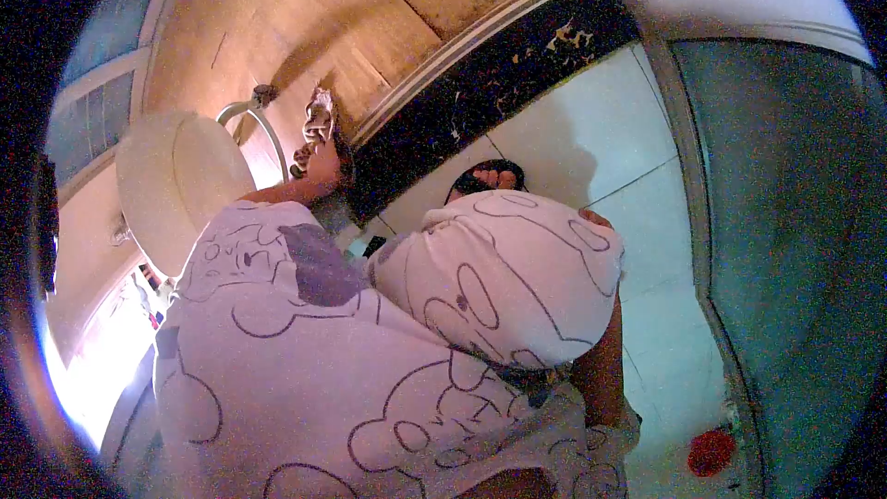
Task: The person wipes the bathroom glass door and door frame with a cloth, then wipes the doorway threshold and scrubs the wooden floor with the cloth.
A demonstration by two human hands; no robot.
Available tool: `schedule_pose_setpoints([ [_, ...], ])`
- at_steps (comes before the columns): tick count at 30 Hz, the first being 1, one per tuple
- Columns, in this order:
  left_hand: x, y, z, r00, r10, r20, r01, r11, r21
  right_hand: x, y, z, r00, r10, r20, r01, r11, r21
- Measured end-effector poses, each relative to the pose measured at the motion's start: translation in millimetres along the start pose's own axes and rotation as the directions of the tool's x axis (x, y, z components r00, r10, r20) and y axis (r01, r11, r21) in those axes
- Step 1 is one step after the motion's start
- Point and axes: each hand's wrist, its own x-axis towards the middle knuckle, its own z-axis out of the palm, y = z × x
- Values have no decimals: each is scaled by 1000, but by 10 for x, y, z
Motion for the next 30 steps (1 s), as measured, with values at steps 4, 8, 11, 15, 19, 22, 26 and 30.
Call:
schedule_pose_setpoints([
  [4, -129, 14, -119, 854, 324, -407, -387, 918, -82, -18, -42, 63, 1000, -15, -13, 14, 998, -56],
  [8, 125, 456, -371, 699, 460, -547, -636, 750, -182, 13, -93, 123, 999, -32, -11, 30, 992, -119],
  [11, 437, 1120, -775, 595, 567, -569, -748, 650, -135, 35, -135, 185, 999, -52, -4, 50, 984, -169],
  [15, 805, 2201, -1307, 540, 604, -586, -727, 686, 37, 80, -199, 291, 979, -189, 74, 202, 868, -453],
  [19, 547, 1732, -1229, 580, 668, -466, -767, 641, -35, 25, -349, 394, 975, -222, 7, 200, 864, -462],
  [22, 362, 762, -484, 673, 559, -484, -700, 692, -174, -161, -593, 544, 985, -128, -115, 97, 964, -246],
  [26, 100, 185, -188, 893, 361, -270, -411, 897, -162, -71, -384, 356, 989, -139, -58, 112, 936, -332],
  [30, -36, 623, -554, 790, 451, -416, -555, 815, -169, -11, -158, 230, 994, -105, -20, 97, 966, -241],
])
